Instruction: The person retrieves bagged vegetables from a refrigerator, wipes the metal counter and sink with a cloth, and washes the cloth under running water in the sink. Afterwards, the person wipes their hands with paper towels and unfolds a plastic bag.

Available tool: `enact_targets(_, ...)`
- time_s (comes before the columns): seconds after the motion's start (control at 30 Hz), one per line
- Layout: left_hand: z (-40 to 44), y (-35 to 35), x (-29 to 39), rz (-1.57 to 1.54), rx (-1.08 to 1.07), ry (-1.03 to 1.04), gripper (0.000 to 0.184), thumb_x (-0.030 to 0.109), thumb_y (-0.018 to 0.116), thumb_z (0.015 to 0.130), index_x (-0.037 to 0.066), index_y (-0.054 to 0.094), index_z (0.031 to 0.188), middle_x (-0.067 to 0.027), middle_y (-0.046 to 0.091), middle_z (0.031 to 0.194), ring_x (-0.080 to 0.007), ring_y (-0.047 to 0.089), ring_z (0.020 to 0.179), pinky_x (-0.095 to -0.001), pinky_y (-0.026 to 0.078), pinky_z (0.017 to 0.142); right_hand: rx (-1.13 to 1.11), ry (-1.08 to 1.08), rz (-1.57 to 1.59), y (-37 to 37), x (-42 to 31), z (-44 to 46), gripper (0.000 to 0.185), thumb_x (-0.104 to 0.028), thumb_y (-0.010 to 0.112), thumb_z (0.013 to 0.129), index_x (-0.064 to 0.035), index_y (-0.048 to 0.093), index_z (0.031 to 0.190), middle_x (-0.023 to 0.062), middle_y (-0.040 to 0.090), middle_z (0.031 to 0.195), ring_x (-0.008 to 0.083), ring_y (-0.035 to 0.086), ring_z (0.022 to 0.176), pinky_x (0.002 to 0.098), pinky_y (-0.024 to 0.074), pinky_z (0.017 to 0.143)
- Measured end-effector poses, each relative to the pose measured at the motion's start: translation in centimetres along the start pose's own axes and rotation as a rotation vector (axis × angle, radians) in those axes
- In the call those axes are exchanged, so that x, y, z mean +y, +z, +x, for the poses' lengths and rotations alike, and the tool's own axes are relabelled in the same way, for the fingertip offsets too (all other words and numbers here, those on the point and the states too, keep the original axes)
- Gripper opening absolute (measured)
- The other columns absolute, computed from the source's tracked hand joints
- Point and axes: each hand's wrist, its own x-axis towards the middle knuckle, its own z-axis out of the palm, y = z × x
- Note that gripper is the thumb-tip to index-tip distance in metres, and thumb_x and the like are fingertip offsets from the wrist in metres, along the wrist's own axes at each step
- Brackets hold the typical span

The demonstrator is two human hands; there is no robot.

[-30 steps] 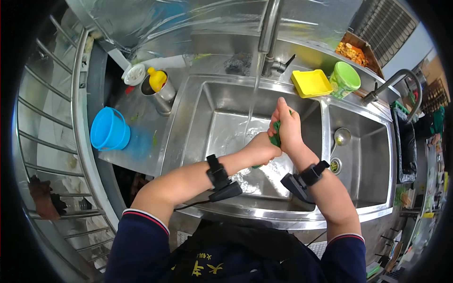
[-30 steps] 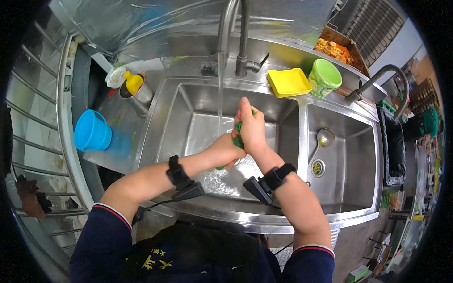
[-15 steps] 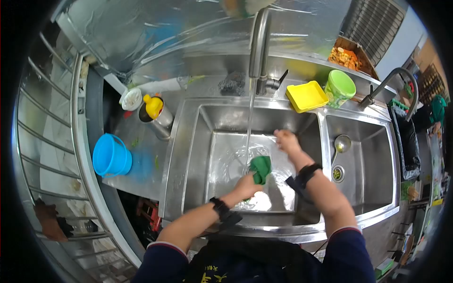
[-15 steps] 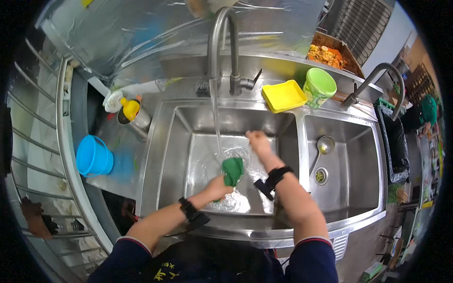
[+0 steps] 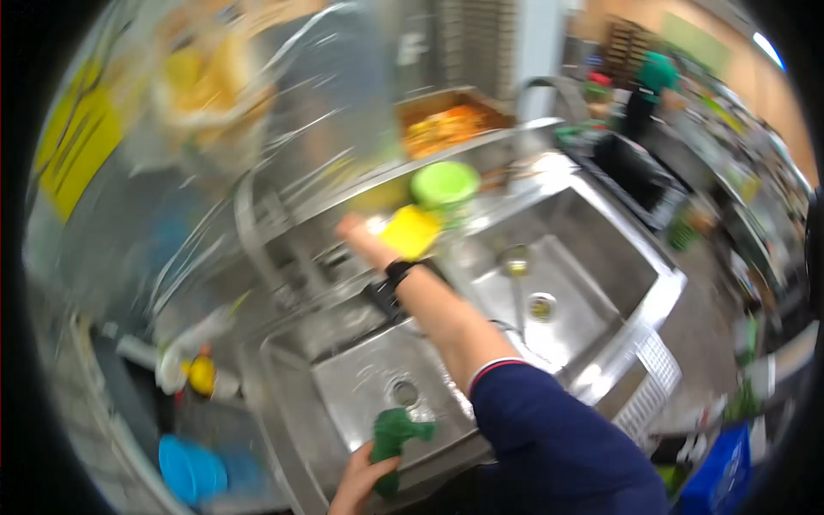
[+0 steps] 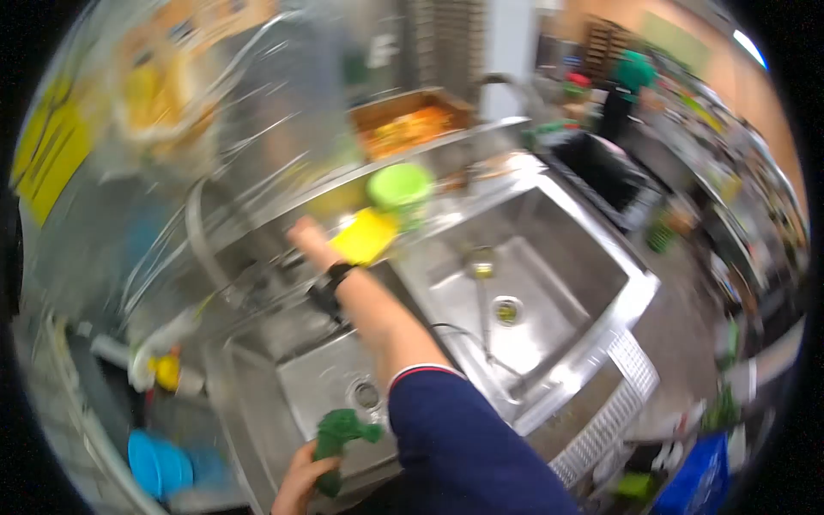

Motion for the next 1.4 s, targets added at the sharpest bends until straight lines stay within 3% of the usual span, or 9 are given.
enact_targets(0.17,-3.5,4.7,6.3,-0.303,0.358,0.093,0.014,0.014,0.054,0.084,0.010,0.051,0.097,0.0013,0.050,0.058,-0.0062,0.044,0.044,-0.0172,0.033,0.038,-0.421,-0.158,0.288,-3.9,-3.6,-17.7,0.059,-0.034,0.062,0.081,-0.0002,0.042,0.126,0.0131,0.049,0.124,0.0232,0.046,0.114,0.0330,0.0370,0.096)
enact_targets(0.33,-0.7,6.4,5.6,-0.780,-0.405,0.182,0.059,0.048,0.044,0.084,0.001,0.040,0.118,-0.0137,0.052,0.086,-0.0214,0.051,0.065,-0.0344,0.043,0.054,-0.590,-0.159,0.541,-7.6,-6.4,-32.8,0.070,-0.040,0.058,0.083,-0.0060,0.027,0.136,0.0117,0.043,0.127,0.0222,0.038,0.119,0.0339,0.0329,0.098)
enact_targets(0.53,-1.3,19.3,4.5,-0.855,-0.732,-0.107,0.064,0.053,0.048,0.082,0.004,0.038,0.121,-0.0168,0.052,0.090,-0.0227,0.050,0.053,-0.0329,0.039,0.041,-0.190,-0.247,0.675,-16.1,-3.3,-42.4,0.038,-0.032,0.062,0.082,-0.0068,0.050,0.108,0.0030,0.056,0.092,0.0112,0.051,0.089,0.0272,0.0413,0.081)
enact_targets(0.63,-1.0,28.9,3.0,-0.243,-0.523,0.067,0.057,0.014,0.067,0.075,0.004,0.034,0.121,-0.0162,0.052,0.093,-0.0235,0.056,0.056,-0.0309,0.046,0.046,0.079,-0.144,0.564,-21.4,1.2,-50.5,0.025,-0.026,0.060,0.084,-0.0089,0.048,0.097,-0.0006,0.054,0.087,0.0067,0.048,0.083,0.0247,0.0418,0.074)
enact_targets(0.73,-0.5,39.9,-0.2,-0.064,-0.614,0.026,0.047,0.020,0.072,0.071,0.002,0.048,0.106,-0.0112,0.056,0.078,-0.0216,0.057,0.056,-0.0277,0.045,0.044,0.359,-0.006,0.907,-26.7,5.4,-58.7,0.019,-0.020,0.058,0.085,-0.0077,0.048,0.095,-0.0023,0.052,0.083,0.0073,0.049,0.079,0.0228,0.0412,0.072)
enact_targets(0.9,-1.1,56.3,-0.9,0.208,-0.774,-0.244,0.042,0.019,0.069,0.072,0.002,0.049,0.104,-0.0099,0.055,0.072,-0.0203,0.055,0.055,-0.0279,0.044,0.046,0.705,-0.082,0.132,-39.2,8.4,-70.4,0.025,-0.026,0.057,0.082,-0.0025,0.052,0.091,0.0084,0.051,0.086,0.0188,0.053,0.082,0.0300,0.0417,0.075)
enact_targets(1.13,-5.6,74.3,0.1,-0.296,-1.273,-0.564,0.040,0.032,0.057,0.080,0.001,0.051,0.105,-0.0181,0.056,0.098,-0.0249,0.058,0.072,-0.0266,0.045,0.048,0.454,-0.293,1.018,-53.4,12.0,-81.0,0.090,-0.053,0.065,0.071,-0.0031,0.028,0.136,0.0196,0.029,0.138,0.0301,0.028,0.129,0.0426,0.0275,0.104)
enact_targets(1.27,-3.5,80.2,-3.3,-0.572,-1.638,-0.838,0.040,0.032,0.060,0.078,-0.001,0.050,0.099,-0.0185,0.056,0.090,-0.0200,0.057,0.063,-0.0237,0.041,0.045,0.217,-0.622,0.954,-58.4,12.1,-84.0,0.042,-0.025,0.069,0.076,-0.0030,0.046,0.104,0.0157,0.053,0.105,0.0237,0.055,0.095,0.0372,0.0454,0.082)
enact_targets(1.4,-1.3,85.8,-3.3,-0.249,-1.629,-0.743,0.034,0.030,0.062,0.076,0.001,0.051,0.091,-0.0121,0.055,0.077,-0.0166,0.054,0.056,-0.0229,0.039,0.045,0.554,-0.189,1.077,-62.0,14.3,-86.5,0.016,-0.012,0.059,0.083,-0.0072,0.046,0.089,0.0057,0.052,0.083,0.0151,0.054,0.072,0.0284,0.0459,0.063)
